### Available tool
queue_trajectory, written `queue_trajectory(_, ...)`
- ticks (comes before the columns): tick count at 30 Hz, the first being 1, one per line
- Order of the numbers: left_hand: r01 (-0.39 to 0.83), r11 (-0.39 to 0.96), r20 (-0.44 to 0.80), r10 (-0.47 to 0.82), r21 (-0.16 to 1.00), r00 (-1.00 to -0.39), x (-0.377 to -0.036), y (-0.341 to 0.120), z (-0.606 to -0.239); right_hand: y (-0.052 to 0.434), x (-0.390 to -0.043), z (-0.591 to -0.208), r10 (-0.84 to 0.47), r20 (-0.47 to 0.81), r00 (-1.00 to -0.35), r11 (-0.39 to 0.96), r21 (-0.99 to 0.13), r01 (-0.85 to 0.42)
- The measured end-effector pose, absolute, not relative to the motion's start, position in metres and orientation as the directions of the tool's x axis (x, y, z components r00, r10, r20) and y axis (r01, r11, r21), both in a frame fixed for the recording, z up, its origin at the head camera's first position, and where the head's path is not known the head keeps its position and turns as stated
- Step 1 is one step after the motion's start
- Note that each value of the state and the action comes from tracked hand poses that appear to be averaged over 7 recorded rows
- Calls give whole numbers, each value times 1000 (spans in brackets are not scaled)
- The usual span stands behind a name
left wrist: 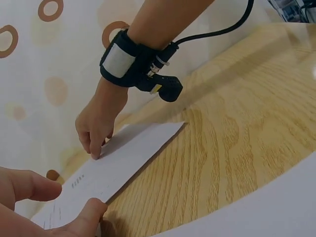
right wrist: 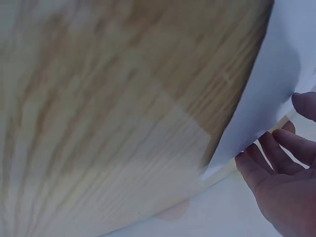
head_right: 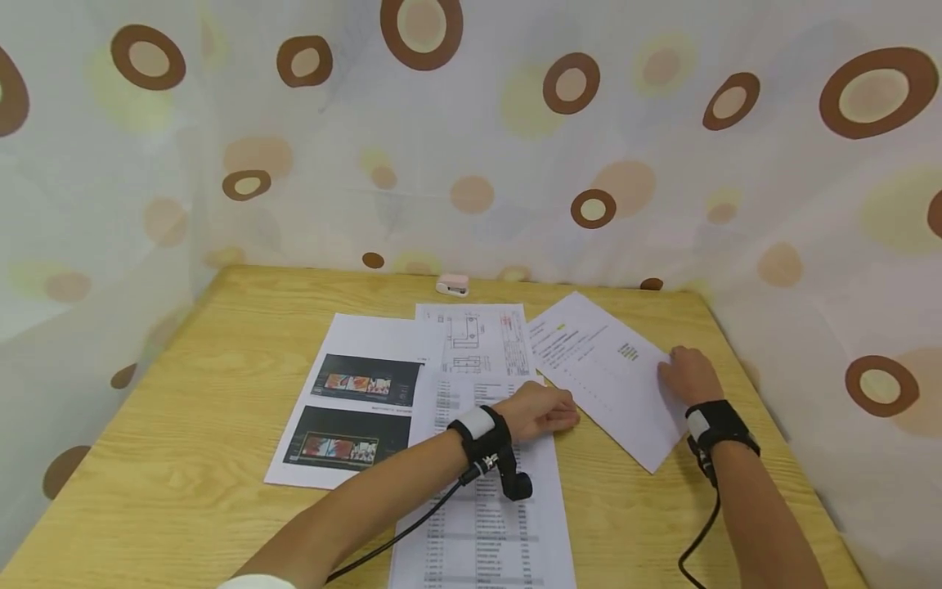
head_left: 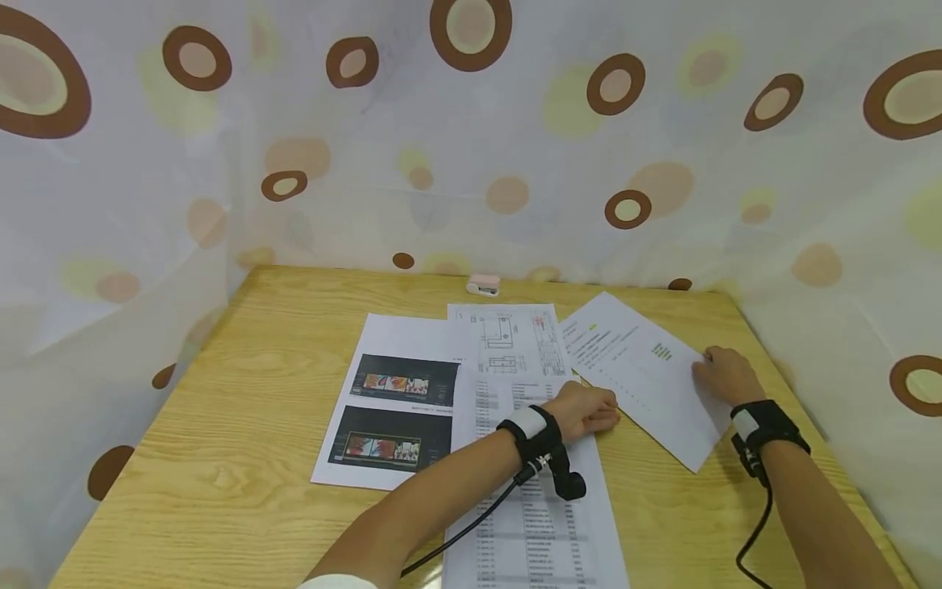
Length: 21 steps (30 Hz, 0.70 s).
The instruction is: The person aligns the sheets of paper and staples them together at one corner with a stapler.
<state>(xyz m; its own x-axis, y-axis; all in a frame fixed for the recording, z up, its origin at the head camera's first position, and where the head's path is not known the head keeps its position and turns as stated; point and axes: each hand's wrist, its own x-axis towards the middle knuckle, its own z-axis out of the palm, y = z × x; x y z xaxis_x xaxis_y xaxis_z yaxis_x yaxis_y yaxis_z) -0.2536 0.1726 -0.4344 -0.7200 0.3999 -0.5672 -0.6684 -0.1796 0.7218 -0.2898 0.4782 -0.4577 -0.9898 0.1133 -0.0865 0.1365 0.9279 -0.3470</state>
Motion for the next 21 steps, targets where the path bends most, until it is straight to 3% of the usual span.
queue_trajectory(9,-664,-296,-556,374,687,-742,-252,179,-435,478,-289,-460,87,11,-996,948,-307,79)
queue_trajectory(21,-672,-249,-566,385,697,-729,-252,183,-442,494,-273,-462,99,-14,-995,928,-361,97)
